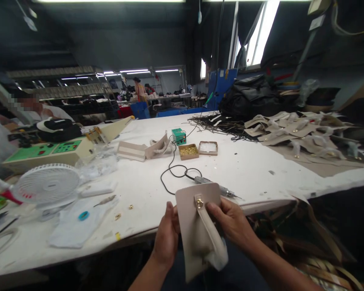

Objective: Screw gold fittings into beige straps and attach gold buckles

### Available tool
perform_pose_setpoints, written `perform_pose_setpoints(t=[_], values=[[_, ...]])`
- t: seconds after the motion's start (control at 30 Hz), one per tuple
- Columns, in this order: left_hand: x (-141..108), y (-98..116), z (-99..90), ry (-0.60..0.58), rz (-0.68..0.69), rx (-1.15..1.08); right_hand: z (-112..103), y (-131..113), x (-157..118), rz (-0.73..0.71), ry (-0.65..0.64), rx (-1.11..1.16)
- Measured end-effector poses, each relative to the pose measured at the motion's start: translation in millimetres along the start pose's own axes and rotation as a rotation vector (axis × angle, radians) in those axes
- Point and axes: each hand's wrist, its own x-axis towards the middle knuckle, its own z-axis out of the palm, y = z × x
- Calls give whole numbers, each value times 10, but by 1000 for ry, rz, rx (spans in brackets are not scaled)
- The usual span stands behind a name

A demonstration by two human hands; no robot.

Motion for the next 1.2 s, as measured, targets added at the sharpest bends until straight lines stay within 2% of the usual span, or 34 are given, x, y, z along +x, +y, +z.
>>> perform_pose_setpoints(t=[0.03, 0.1, 0.2, 0.27, 0.33, 0.37, 0.43, 0.5, 0.6, 0.8, 0.97, 1.2], values=[[-101, 78, 18, 2, -77, -207, 39, -5, 20, 65, -24, 54], [-240, 185, 70, 15, -181, -402, 110, 42, 38, 151, -65, 85], [-295, 217, 140, 115, -246, -377, 171, 151, 40, 137, -50, -4], [-280, 178, 159, 186, -258, -364, 173, 186, 42, -1, 100, -112], [-271, 127, 162, 204, -244, -330, 159, 175, 49, -226, 276, -255], [-273, 105, 162, 200, -223, -286, 154, 154, 54, -337, 307, -328], [-287, 72, 168, 169, -159, -165, 156, 101, 68, -470, 220, -433], [-307, 55, 180, 135, -96, -60, 173, 59, 89, -479, 89, -469], [-327, 39, 195, 102, -63, -5, 185, 57, 124, -476, 30, -499], [-309, 24, 163, 46, -143, -163, 82, 149, 182, -706, -38, -664], [-284, 49, 150, 10, -268, -383, 8, 140, 225, -791, -84, -708], [-282, 42, 101, -17, -320, -439, -92, 126, 263, -951, -227, -817]])
